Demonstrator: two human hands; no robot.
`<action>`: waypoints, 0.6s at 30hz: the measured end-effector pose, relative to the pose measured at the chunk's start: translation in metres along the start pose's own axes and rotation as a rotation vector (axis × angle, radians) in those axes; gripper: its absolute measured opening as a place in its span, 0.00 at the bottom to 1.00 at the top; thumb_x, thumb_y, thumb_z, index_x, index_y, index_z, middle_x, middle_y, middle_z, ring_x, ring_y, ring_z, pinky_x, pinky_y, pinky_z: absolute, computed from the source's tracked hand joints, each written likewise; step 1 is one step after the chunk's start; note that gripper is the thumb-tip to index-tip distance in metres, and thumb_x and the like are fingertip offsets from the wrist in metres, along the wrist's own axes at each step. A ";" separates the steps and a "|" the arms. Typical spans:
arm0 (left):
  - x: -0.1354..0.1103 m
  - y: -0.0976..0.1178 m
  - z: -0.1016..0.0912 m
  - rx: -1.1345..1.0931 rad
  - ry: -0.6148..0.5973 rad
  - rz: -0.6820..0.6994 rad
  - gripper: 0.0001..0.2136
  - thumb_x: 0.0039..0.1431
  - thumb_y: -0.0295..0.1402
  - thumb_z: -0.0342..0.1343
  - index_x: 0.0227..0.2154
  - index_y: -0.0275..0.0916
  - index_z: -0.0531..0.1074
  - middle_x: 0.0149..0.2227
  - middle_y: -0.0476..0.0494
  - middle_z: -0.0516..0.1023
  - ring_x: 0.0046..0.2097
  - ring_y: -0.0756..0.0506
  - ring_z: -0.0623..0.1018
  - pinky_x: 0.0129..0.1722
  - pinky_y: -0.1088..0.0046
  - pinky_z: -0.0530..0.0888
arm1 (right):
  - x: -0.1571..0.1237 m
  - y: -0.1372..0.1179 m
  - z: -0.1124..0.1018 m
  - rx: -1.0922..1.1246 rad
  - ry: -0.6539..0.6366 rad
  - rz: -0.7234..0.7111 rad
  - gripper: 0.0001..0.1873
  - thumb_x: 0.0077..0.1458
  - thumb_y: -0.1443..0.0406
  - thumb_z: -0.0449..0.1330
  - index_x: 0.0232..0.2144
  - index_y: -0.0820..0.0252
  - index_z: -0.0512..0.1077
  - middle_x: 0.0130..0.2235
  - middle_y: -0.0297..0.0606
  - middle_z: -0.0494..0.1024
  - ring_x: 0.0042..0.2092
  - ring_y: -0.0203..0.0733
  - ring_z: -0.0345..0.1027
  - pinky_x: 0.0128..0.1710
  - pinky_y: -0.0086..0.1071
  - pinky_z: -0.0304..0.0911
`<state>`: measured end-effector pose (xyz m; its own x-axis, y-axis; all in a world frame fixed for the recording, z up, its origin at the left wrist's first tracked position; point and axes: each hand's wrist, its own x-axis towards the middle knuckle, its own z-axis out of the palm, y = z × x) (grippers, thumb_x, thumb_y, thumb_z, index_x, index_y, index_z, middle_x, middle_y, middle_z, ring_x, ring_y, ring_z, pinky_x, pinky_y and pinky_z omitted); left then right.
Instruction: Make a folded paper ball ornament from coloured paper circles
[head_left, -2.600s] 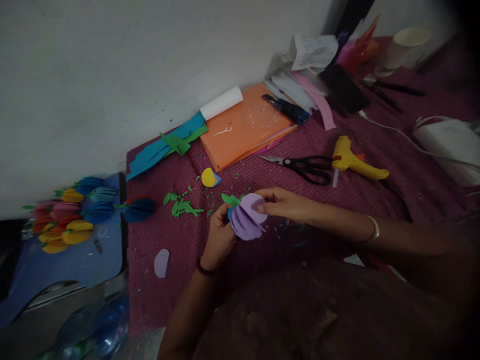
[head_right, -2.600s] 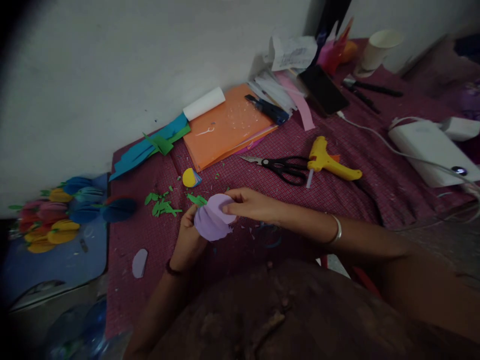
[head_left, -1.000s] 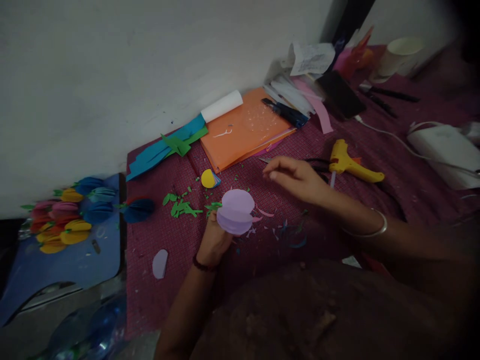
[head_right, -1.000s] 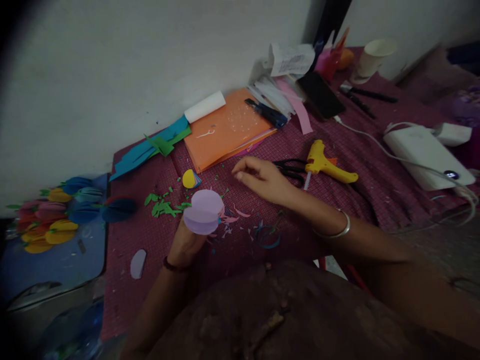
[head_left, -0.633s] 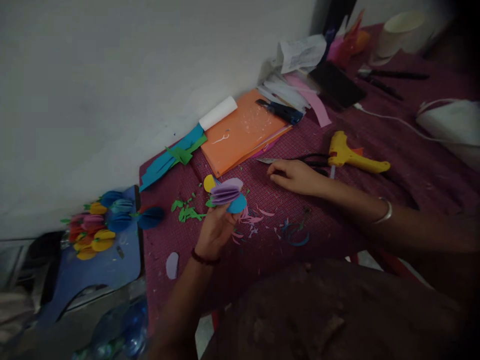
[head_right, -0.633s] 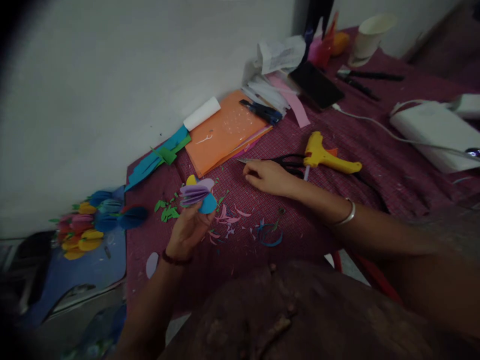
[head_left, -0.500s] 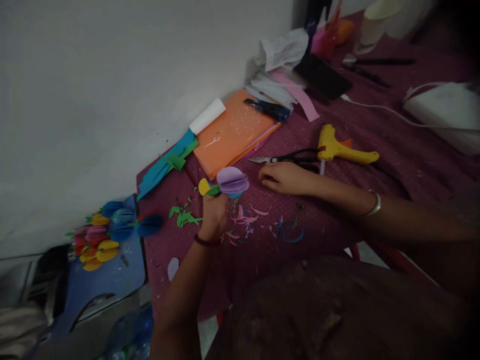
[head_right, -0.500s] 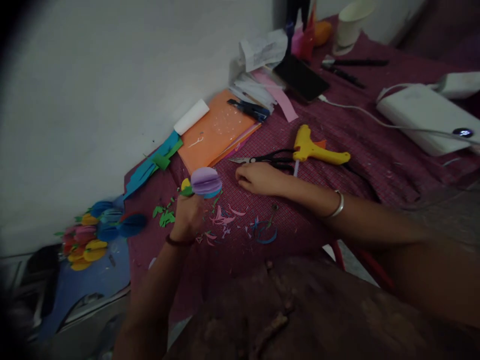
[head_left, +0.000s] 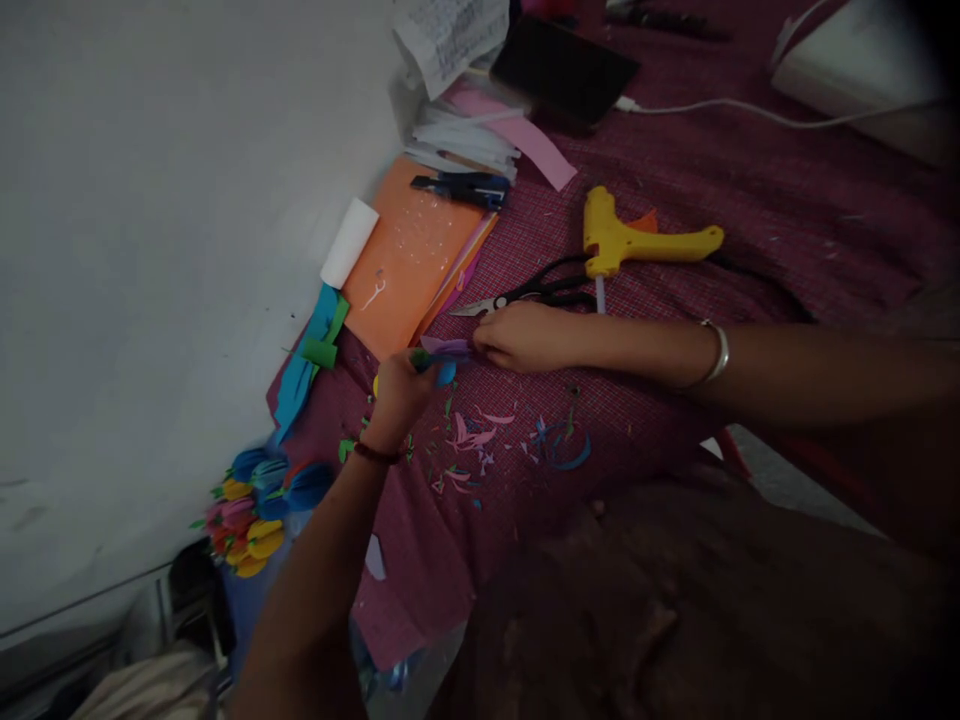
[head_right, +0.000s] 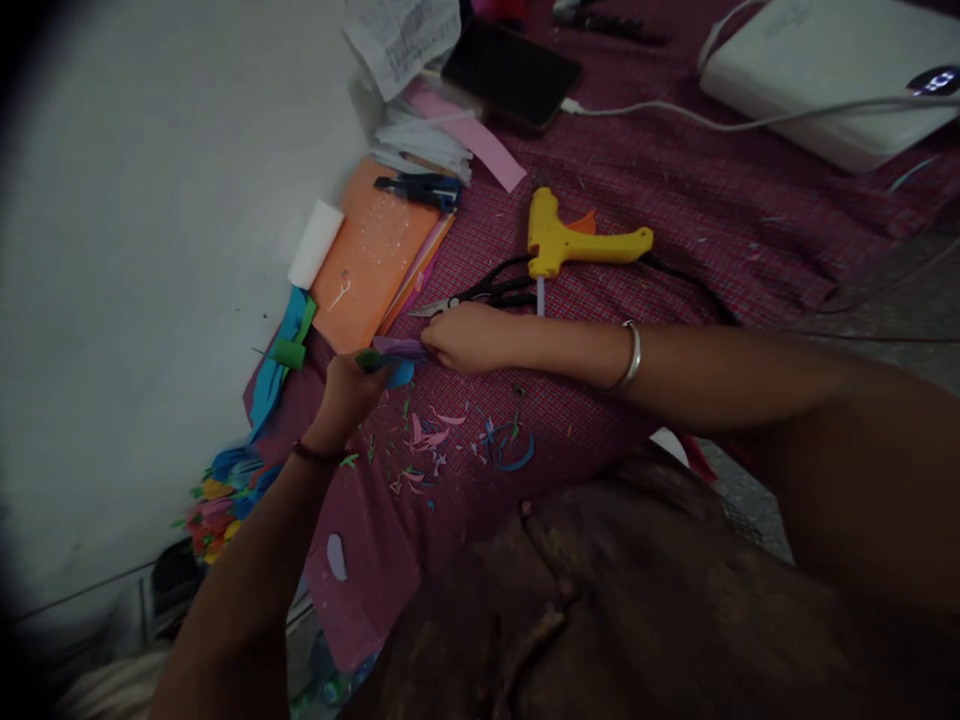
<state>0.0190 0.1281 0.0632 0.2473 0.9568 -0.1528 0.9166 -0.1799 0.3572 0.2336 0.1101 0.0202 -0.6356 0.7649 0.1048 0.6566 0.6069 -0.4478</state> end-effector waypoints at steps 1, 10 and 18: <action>-0.002 0.002 -0.001 0.021 -0.027 0.002 0.12 0.45 0.35 0.57 0.14 0.37 0.63 0.15 0.56 0.56 0.22 0.53 0.58 0.24 0.74 0.52 | 0.000 0.000 0.001 0.004 0.001 -0.009 0.14 0.58 0.66 0.50 0.37 0.65 0.75 0.36 0.46 0.79 0.34 0.43 0.70 0.33 0.33 0.55; -0.041 -0.011 -0.022 -0.250 -0.207 -0.117 0.10 0.45 0.36 0.58 0.16 0.36 0.70 0.16 0.54 0.65 0.23 0.52 0.65 0.25 0.77 0.62 | -0.001 -0.001 -0.001 0.012 -0.021 0.018 0.13 0.58 0.67 0.51 0.36 0.66 0.75 0.37 0.47 0.79 0.36 0.44 0.71 0.35 0.34 0.57; -0.089 -0.023 -0.002 -1.422 0.223 -0.351 0.13 0.43 0.45 0.65 0.28 0.43 0.75 0.32 0.48 0.79 0.38 0.47 0.77 0.40 0.71 0.74 | -0.001 0.004 0.004 0.179 0.054 0.061 0.08 0.55 0.67 0.53 0.30 0.60 0.73 0.30 0.37 0.76 0.30 0.38 0.66 0.31 0.31 0.53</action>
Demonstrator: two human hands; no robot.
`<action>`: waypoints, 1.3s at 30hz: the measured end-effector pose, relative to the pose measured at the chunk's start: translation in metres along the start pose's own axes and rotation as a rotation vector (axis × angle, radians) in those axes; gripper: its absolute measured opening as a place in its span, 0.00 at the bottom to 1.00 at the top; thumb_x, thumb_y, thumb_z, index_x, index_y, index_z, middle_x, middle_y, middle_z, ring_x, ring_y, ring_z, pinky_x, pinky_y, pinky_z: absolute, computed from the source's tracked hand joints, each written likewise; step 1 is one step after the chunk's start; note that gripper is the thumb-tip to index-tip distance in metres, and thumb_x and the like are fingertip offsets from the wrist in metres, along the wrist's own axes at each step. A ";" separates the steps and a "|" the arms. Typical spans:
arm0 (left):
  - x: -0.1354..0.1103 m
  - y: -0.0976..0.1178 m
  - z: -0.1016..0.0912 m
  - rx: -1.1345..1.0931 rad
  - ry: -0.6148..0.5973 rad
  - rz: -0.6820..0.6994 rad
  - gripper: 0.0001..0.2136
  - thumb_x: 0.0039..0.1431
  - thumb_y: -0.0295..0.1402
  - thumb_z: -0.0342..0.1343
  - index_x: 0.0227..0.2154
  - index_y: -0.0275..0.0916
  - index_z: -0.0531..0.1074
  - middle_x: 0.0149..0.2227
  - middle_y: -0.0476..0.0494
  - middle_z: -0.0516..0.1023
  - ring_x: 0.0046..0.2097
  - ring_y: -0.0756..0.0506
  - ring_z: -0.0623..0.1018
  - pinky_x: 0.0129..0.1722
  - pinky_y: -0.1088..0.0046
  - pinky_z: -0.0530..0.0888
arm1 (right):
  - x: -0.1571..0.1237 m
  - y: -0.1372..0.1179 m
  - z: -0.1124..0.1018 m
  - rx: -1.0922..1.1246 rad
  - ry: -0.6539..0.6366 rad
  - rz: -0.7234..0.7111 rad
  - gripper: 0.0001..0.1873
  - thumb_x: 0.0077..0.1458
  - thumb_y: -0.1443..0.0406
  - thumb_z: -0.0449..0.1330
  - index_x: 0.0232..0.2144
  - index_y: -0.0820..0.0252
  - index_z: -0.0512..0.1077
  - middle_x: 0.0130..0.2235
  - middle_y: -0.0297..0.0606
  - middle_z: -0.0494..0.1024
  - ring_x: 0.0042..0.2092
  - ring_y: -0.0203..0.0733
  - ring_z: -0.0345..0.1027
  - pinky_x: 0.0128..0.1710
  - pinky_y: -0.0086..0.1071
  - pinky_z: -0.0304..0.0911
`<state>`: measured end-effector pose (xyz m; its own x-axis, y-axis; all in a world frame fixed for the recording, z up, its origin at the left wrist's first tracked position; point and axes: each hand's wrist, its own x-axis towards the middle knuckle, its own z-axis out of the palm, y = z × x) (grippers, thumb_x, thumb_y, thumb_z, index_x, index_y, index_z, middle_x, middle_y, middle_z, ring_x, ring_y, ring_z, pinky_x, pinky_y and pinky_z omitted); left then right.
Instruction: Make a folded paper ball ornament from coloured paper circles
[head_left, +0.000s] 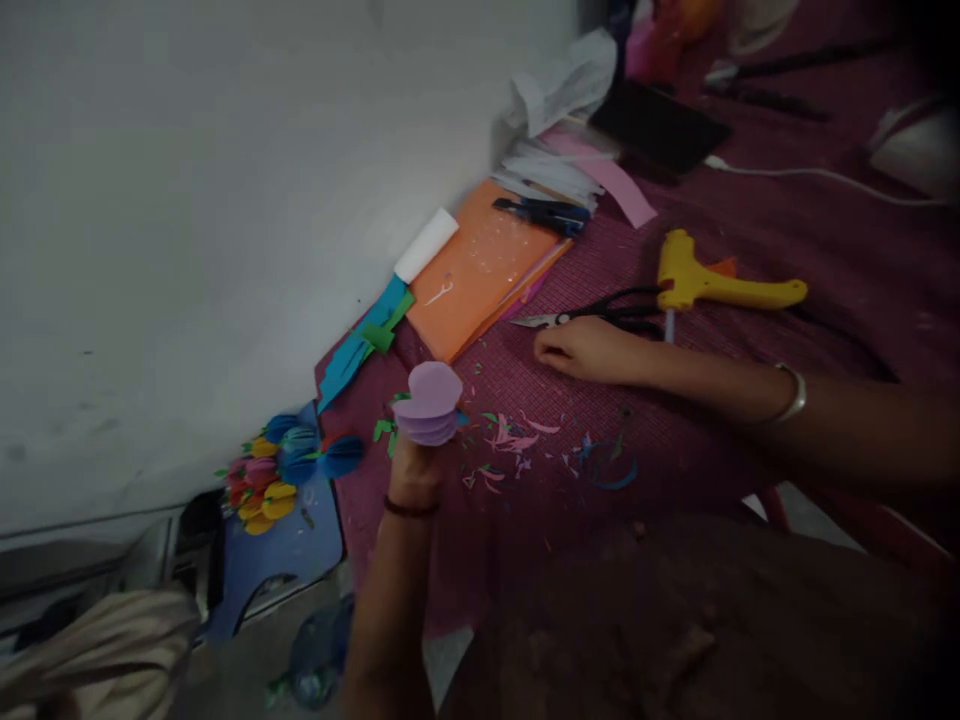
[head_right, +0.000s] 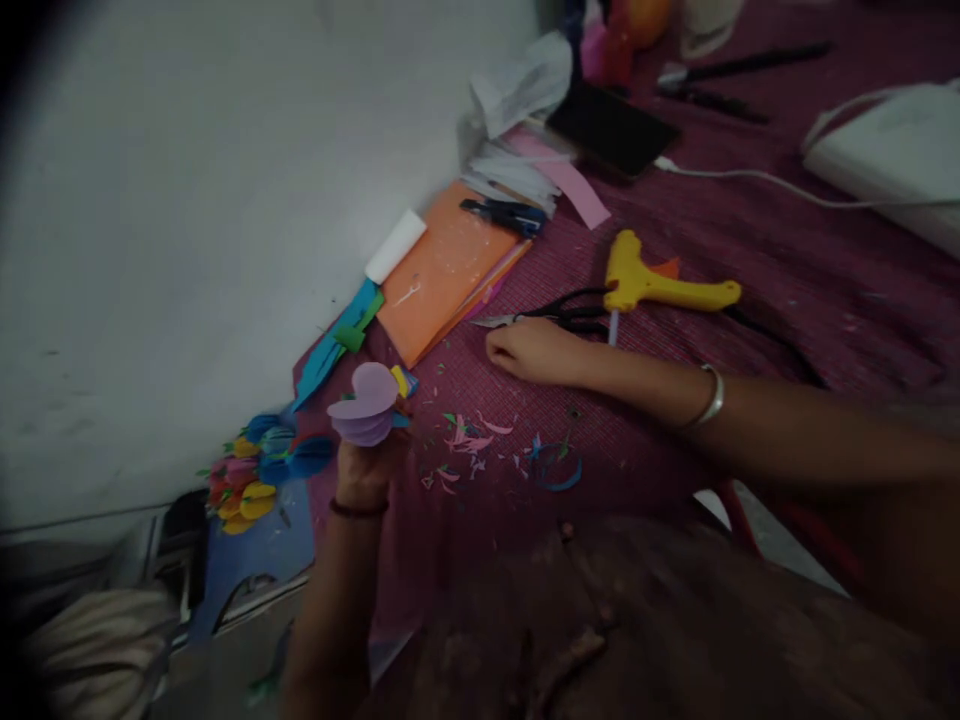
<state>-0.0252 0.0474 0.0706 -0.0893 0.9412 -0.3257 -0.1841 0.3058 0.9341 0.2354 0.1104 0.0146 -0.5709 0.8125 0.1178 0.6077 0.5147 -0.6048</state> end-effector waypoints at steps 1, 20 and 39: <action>-0.002 -0.005 0.001 -0.142 0.011 -0.021 0.12 0.44 0.44 0.65 0.29 0.43 0.75 0.31 0.48 0.78 0.37 0.47 0.76 0.40 0.71 0.74 | 0.000 0.000 0.001 0.048 0.037 0.035 0.08 0.55 0.65 0.54 0.29 0.60 0.72 0.28 0.36 0.75 0.29 0.37 0.64 0.31 0.30 0.52; 0.004 0.028 0.009 -0.059 -0.237 0.418 0.10 0.37 0.26 0.70 0.25 0.37 0.75 0.27 0.50 0.76 0.31 0.50 0.73 0.35 0.76 0.70 | 0.041 -0.124 -0.053 0.523 0.105 -0.314 0.10 0.55 0.60 0.60 0.36 0.60 0.67 0.36 0.37 0.70 0.38 0.36 0.65 0.39 0.31 0.61; -0.007 0.074 0.018 0.598 -0.169 0.997 0.07 0.53 0.21 0.56 0.32 0.38 0.73 0.32 0.47 0.75 0.35 0.49 0.75 0.36 0.74 0.70 | 0.053 -0.123 -0.065 0.246 0.423 -0.586 0.07 0.49 0.74 0.55 0.26 0.58 0.63 0.27 0.32 0.68 0.33 0.35 0.62 0.34 0.33 0.58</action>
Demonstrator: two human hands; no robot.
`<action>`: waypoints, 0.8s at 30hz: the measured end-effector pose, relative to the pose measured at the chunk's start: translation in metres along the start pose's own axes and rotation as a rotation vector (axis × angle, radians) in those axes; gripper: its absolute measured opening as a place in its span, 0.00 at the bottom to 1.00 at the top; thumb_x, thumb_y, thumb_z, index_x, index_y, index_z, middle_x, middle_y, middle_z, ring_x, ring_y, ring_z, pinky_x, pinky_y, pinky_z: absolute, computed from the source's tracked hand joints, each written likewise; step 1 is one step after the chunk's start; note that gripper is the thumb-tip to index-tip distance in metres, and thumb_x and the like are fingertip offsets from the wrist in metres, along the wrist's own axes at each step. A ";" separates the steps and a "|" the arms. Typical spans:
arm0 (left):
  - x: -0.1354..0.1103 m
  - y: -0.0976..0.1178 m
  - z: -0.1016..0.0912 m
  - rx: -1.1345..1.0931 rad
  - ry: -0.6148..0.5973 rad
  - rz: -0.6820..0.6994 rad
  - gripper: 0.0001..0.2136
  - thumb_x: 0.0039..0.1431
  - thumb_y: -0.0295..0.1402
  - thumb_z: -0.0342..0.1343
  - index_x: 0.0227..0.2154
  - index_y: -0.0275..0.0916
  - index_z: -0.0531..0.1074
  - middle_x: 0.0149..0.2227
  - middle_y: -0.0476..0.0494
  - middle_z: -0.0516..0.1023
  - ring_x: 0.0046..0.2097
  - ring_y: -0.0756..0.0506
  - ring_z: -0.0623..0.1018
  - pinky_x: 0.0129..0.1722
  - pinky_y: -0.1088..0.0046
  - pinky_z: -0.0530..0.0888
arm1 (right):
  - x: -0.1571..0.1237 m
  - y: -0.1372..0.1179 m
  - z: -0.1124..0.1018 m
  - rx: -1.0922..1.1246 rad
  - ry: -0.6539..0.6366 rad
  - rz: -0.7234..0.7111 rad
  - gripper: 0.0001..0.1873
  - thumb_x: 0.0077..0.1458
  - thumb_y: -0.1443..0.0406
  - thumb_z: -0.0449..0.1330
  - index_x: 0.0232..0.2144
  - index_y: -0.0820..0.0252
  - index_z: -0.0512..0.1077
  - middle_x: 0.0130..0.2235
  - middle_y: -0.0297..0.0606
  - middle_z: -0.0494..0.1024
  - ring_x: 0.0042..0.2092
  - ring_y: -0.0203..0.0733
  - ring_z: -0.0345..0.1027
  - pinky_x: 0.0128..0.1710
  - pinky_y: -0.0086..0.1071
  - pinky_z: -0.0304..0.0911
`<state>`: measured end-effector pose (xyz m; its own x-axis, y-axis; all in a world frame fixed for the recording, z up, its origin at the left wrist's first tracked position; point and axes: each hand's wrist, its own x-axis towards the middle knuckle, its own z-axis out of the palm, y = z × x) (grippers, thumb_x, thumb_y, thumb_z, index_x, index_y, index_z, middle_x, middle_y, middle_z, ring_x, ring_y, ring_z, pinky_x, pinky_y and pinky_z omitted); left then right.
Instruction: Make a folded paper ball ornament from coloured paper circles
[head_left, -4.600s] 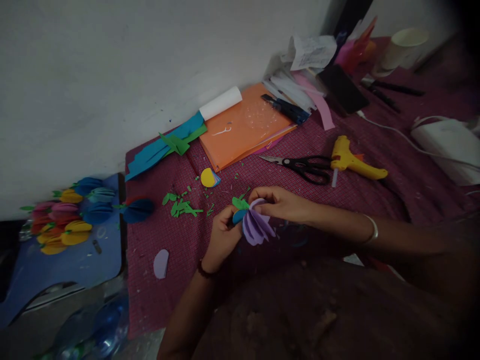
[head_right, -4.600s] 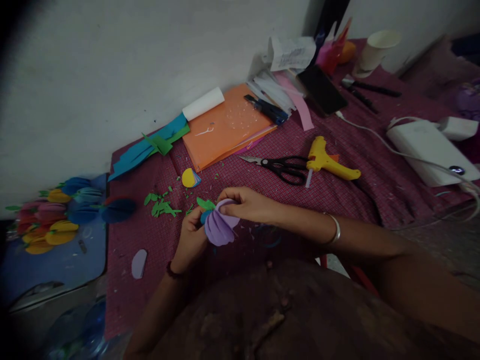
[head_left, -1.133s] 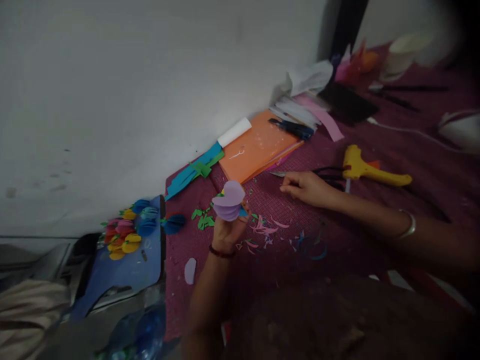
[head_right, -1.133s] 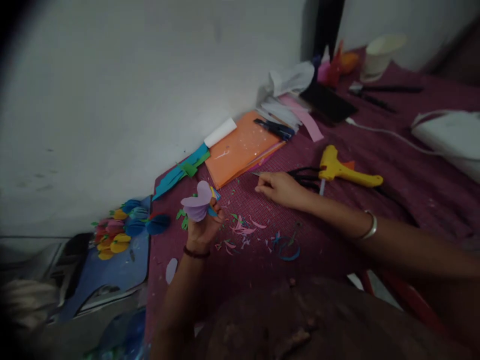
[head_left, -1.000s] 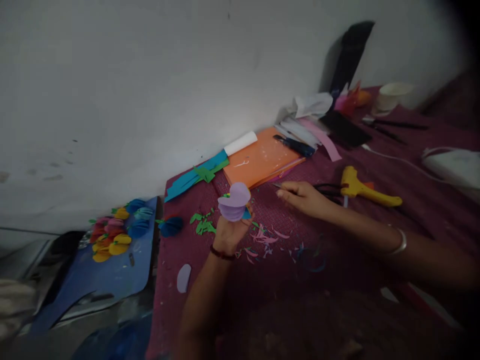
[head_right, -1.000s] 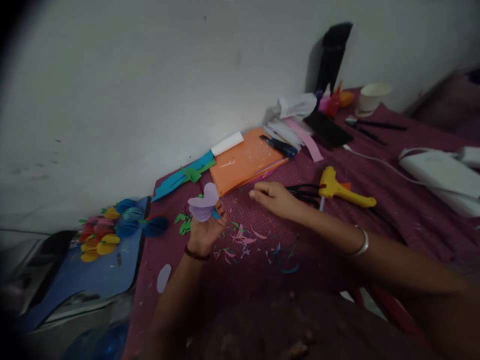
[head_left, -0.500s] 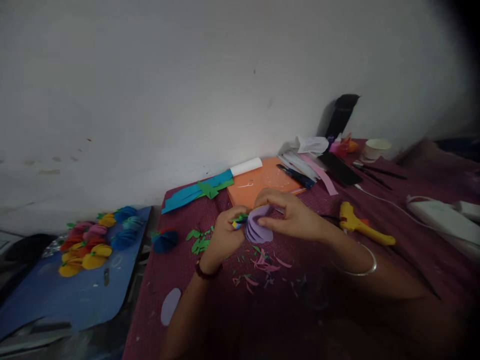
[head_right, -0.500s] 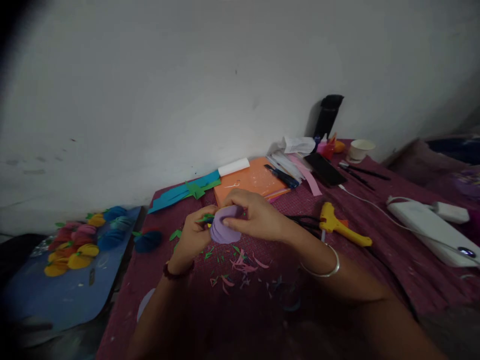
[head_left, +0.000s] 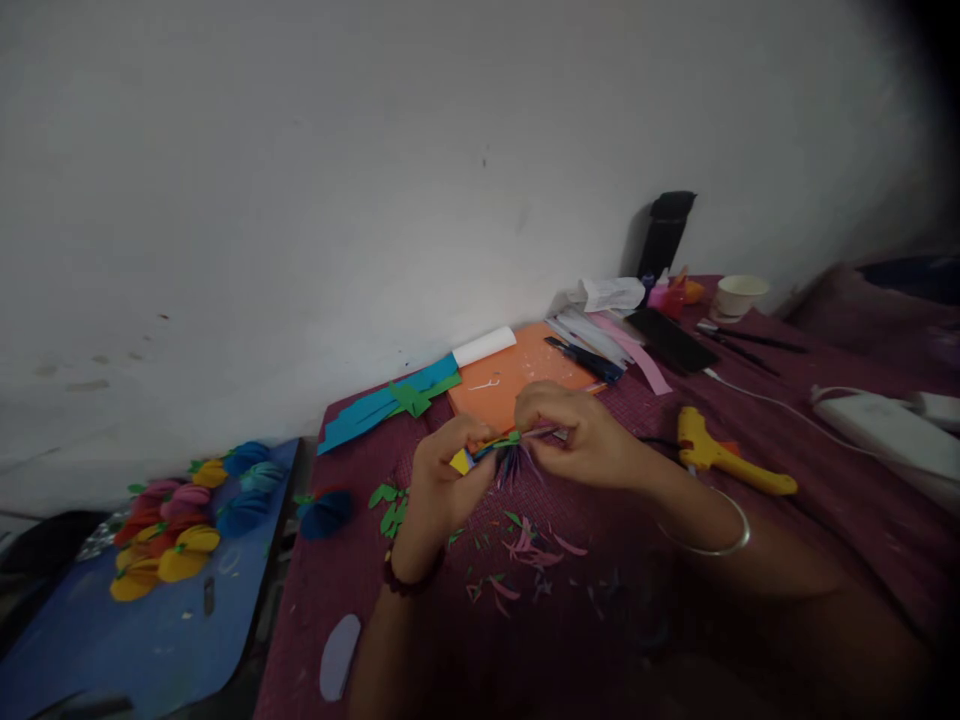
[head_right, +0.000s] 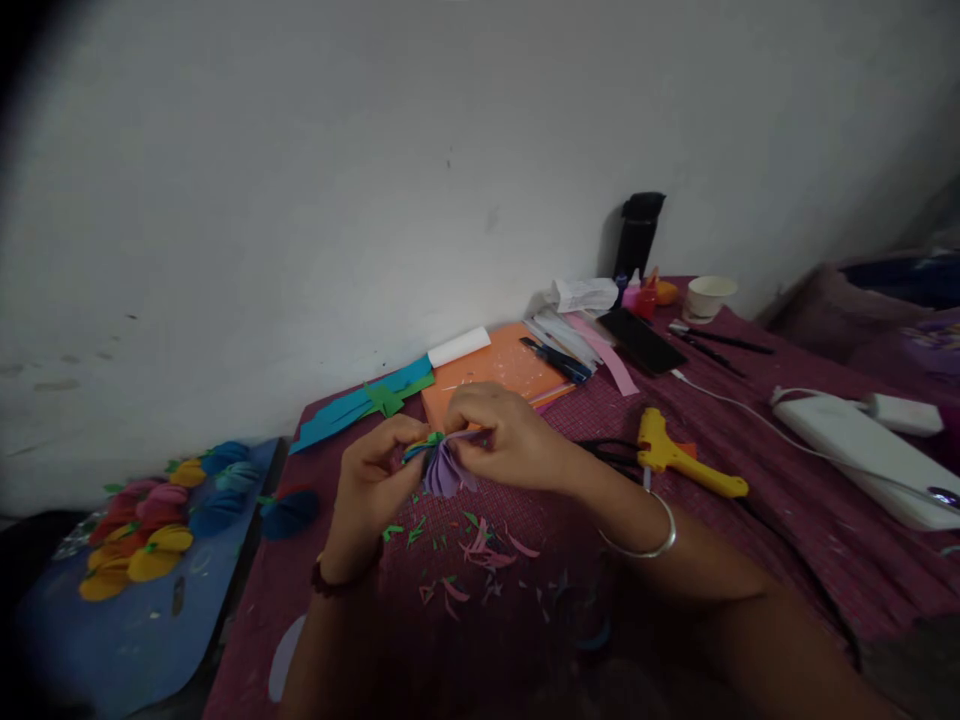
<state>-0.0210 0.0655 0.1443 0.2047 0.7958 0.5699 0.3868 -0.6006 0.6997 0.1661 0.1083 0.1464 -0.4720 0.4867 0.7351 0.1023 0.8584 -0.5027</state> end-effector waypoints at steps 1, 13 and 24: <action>-0.001 -0.001 0.001 -0.014 0.036 -0.005 0.08 0.53 0.23 0.56 0.36 0.39 0.73 0.35 0.46 0.76 0.38 0.48 0.75 0.39 0.73 0.72 | 0.000 0.001 -0.001 0.035 0.011 0.008 0.07 0.50 0.74 0.55 0.26 0.58 0.63 0.28 0.32 0.69 0.33 0.35 0.63 0.34 0.32 0.59; -0.020 0.007 0.009 0.306 0.570 0.391 0.21 0.50 0.24 0.61 0.48 0.42 0.69 0.41 0.44 0.71 0.44 0.45 0.73 0.43 0.63 0.72 | -0.005 0.011 -0.009 0.198 0.088 0.085 0.05 0.58 0.64 0.58 0.30 0.58 0.70 0.31 0.34 0.71 0.34 0.35 0.65 0.36 0.34 0.61; -0.029 0.012 0.021 0.008 0.329 0.107 0.09 0.63 0.28 0.49 0.38 0.40 0.74 0.35 0.45 0.76 0.38 0.47 0.74 0.38 0.70 0.70 | -0.007 0.008 -0.009 0.187 0.107 0.078 0.03 0.57 0.66 0.58 0.31 0.56 0.70 0.31 0.33 0.72 0.36 0.36 0.66 0.40 0.37 0.61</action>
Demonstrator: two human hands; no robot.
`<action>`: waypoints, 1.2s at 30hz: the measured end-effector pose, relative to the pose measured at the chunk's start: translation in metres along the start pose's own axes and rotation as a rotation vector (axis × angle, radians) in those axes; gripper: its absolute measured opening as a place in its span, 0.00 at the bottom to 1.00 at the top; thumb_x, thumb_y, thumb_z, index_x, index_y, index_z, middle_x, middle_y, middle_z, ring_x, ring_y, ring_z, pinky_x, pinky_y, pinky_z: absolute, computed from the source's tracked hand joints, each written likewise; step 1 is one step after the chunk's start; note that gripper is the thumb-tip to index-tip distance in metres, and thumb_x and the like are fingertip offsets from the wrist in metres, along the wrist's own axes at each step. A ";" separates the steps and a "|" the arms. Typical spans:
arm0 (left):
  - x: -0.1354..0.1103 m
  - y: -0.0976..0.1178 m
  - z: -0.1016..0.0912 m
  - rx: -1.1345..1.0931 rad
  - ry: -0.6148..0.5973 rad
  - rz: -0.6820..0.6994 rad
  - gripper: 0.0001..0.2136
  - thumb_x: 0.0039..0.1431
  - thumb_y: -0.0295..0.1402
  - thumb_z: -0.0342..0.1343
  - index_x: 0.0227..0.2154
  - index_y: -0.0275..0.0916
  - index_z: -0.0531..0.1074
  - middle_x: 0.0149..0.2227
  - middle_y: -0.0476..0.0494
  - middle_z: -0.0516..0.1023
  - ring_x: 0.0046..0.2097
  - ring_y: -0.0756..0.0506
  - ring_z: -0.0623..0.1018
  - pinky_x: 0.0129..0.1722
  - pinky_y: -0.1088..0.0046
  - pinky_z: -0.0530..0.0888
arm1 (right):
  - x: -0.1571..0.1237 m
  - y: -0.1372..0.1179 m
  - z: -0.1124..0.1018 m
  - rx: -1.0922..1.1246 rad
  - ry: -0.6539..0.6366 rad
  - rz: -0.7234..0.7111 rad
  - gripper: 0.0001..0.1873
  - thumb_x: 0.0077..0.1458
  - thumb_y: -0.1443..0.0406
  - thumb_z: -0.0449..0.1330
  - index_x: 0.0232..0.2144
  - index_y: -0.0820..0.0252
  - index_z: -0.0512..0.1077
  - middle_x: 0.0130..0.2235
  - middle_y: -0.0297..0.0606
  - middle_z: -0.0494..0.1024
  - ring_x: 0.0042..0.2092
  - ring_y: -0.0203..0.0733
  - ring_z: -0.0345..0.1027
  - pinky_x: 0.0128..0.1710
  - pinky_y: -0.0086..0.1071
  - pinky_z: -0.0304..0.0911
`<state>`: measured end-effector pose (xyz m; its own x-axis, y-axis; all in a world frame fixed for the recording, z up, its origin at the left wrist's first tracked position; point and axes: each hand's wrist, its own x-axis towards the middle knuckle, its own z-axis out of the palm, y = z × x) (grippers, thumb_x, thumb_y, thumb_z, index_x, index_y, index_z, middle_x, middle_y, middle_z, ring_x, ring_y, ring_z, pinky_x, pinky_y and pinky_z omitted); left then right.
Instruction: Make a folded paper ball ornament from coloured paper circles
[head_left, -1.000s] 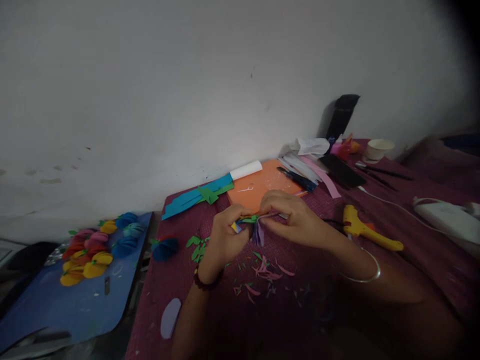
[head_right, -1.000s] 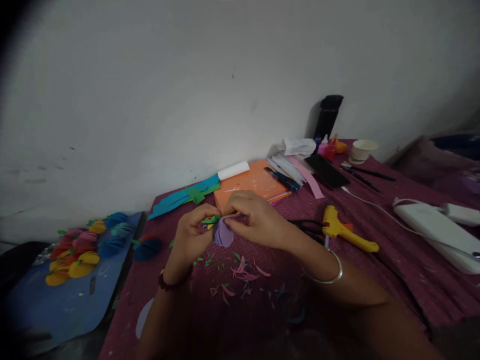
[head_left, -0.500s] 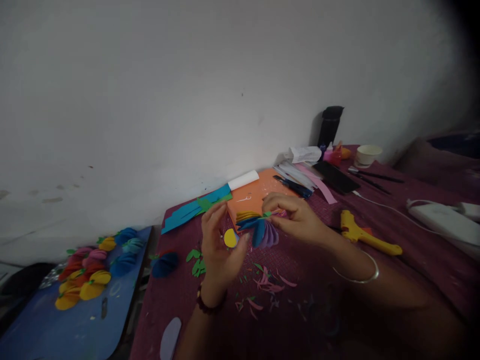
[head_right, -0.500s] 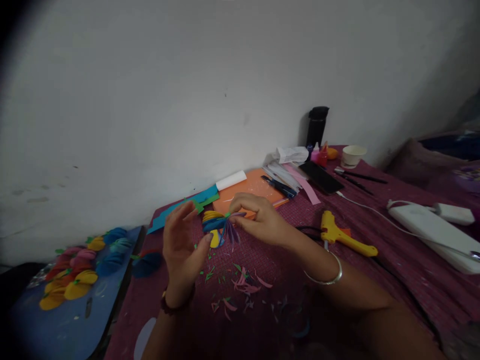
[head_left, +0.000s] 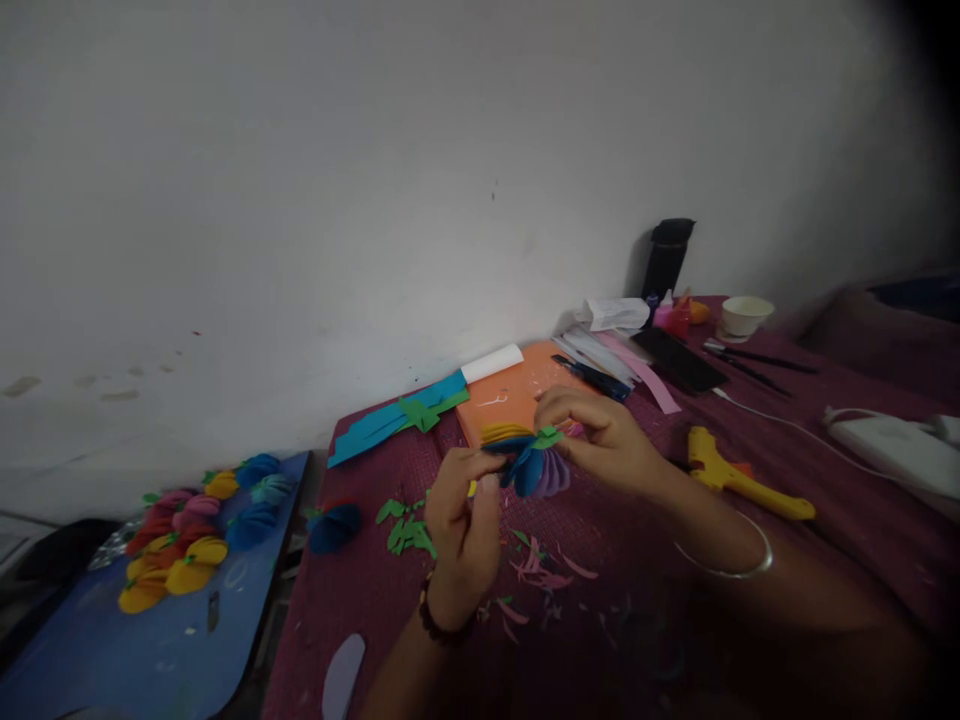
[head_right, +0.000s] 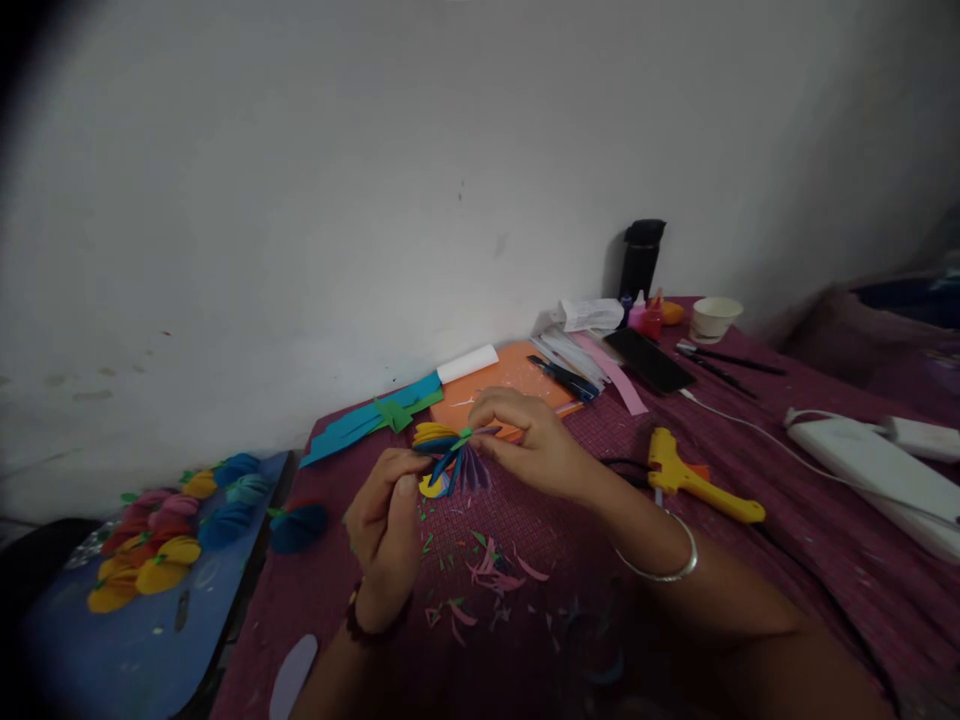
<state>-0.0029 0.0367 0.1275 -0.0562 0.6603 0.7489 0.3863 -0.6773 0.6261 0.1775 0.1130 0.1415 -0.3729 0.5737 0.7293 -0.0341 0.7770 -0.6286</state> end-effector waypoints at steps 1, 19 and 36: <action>0.000 -0.001 0.001 -0.017 -0.027 -0.035 0.10 0.64 0.29 0.48 0.38 0.40 0.75 0.35 0.45 0.76 0.38 0.47 0.75 0.38 0.71 0.70 | 0.000 -0.001 0.001 -0.009 0.004 0.010 0.03 0.57 0.67 0.58 0.30 0.57 0.70 0.31 0.33 0.72 0.36 0.35 0.66 0.40 0.36 0.61; 0.006 -0.016 0.017 -0.045 -0.115 -0.366 0.22 0.42 0.34 0.67 0.44 0.40 0.71 0.41 0.44 0.76 0.43 0.44 0.75 0.44 0.67 0.71 | -0.001 -0.001 0.013 -0.304 0.035 0.031 0.05 0.53 0.72 0.57 0.26 0.59 0.65 0.27 0.31 0.69 0.32 0.34 0.61 0.35 0.32 0.55; 0.012 -0.017 0.011 0.045 -0.136 -0.217 0.04 0.58 0.32 0.56 0.30 0.39 0.74 0.31 0.47 0.76 0.34 0.48 0.74 0.35 0.73 0.70 | -0.001 -0.006 0.016 -0.017 0.012 0.160 0.04 0.51 0.70 0.59 0.31 0.59 0.68 0.32 0.33 0.70 0.36 0.35 0.65 0.37 0.31 0.61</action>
<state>-0.0001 0.0594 0.1237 -0.0193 0.8280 0.5604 0.4195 -0.5021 0.7563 0.1632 0.1041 0.1405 -0.3611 0.6933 0.6237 0.0403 0.6798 -0.7323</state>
